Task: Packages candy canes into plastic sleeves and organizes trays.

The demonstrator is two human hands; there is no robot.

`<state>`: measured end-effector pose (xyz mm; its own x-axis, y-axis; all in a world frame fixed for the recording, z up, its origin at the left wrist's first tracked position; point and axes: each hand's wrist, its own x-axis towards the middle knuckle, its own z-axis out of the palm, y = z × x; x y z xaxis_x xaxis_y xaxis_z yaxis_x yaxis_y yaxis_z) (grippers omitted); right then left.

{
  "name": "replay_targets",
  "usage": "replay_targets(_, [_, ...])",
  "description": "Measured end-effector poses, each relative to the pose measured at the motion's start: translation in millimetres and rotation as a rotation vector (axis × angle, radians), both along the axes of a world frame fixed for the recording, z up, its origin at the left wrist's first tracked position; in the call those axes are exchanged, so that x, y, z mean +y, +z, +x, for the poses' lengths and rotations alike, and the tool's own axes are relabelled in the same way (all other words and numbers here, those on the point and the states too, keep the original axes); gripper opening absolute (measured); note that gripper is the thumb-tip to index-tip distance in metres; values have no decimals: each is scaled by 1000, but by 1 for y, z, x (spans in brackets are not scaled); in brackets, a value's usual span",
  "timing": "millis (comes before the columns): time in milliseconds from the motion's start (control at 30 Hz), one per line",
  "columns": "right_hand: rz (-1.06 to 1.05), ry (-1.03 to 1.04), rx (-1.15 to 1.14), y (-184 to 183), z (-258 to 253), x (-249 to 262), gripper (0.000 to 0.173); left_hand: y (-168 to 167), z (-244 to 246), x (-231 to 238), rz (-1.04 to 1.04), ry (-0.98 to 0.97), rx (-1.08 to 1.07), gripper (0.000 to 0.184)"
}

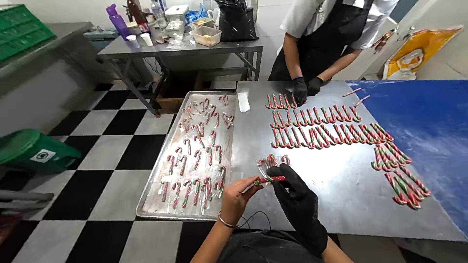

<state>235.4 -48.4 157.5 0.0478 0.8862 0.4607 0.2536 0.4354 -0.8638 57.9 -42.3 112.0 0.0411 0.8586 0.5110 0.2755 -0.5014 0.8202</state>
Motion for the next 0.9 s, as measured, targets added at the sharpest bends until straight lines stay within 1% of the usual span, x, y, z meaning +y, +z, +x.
replay_targets(67, [2, -47, 1, -1, 0, 0, 30, -4, -1, -2, -44, 24, 42, 26])
replay_targets(100, [12, -87, 3, 1, 1, 1, 30, -4, -3, -3, -104, 37, 52, 26])
replay_targets(167, [28, -123, -4, 12, 9, 3, 35, -5, -5, -4, -281, 48, -9, 22])
replay_targets(200, [35, -124, -12, 18, 13, 4, 38, -6, -6, -5, -344, 60, -40, 19])
replay_targets(233, [47, -118, -22, 22, 15, 4, 40, -7, -7, -7, -361, 69, -47, 18])
replay_targets(300, [37, -75, -15, 27, 16, 2, 44, -7, -8, -9, -298, 70, -24, 18])
replay_targets(367, [32, -37, 8, 28, 12, -2, 45, -7, -9, -8, -186, 52, 11, 21])
replay_targets(500, [53, 7, 49, 18, 2, -2, 40, 2, -3, -6, -36, 44, 36, 20])
replay_targets(567, [65, -17, 94, 18, -1, 0, 42, 8, -3, -3, -46, 49, 32, 21])
replay_targets(633, [36, -62, 128, 28, -1, 2, 44, 10, -5, 0, -132, 64, 32, 20])
replay_targets(700, [-34, -112, 116, 42, 1, 5, 38, 8, -7, -2, -237, 81, 78, 15])
replay_targets(733, [-47, -116, 117, 42, 4, 6, 35, 6, -9, -6, -279, 30, 120, 15])
replay_targets(767, [-31, -114, 120, 34, 8, 7, 36, 6, -10, -15, -332, -77, 166, 17])
replay_targets(833, [10, -121, 71, 12, 21, 9, 48, 13, -11, -34, -528, -373, 241, 25])
replay_targets(867, [14, -143, 46, 8, 25, 11, 50, 16, -11, -44, -599, -488, 265, 24])
replay_targets(900, [-3, -162, 38, 7, 29, 12, 50, 16, -12, -51, -646, -576, 285, 20])
